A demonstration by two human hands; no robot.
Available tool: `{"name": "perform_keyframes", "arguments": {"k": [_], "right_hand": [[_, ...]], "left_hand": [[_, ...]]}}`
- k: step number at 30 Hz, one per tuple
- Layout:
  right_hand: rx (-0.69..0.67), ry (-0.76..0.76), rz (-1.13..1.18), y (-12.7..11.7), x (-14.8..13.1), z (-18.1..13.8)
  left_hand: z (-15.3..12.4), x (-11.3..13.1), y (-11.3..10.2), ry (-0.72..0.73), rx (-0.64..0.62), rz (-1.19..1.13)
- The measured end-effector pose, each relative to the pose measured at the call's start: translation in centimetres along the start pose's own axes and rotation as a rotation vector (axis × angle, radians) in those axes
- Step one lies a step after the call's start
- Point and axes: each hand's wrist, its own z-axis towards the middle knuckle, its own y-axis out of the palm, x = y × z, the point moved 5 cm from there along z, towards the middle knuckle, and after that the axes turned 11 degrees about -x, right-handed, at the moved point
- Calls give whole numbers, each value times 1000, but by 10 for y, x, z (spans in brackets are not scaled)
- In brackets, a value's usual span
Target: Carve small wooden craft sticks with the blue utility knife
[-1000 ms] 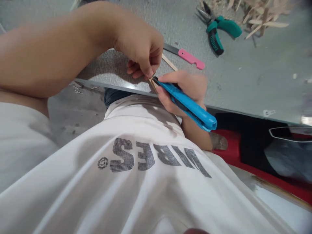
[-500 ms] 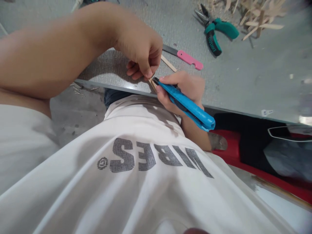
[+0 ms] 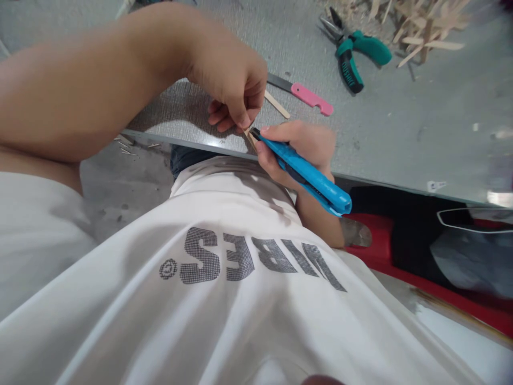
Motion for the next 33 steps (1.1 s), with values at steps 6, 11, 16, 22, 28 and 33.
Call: {"name": "perform_keyframes", "arguments": {"k": [6, 11, 16, 22, 28, 33], "right_hand": [[-66, 69, -25, -3, -7, 3], [-121, 221, 3, -9, -12, 3], [-58, 257, -3, -10, -13, 6], [169, 62, 30, -22, -25, 9], [131, 66, 177, -17, -18, 8], [138, 75, 175, -13, -17, 7]], "left_hand": [[1, -1, 0, -5, 3, 11], [2, 1, 0, -16, 3, 38], [5, 0, 2, 3, 7, 32], [6, -1, 3, 23, 11, 32], [7, 0, -1, 26, 40, 102], [6, 5, 0, 28, 54, 54]]}}
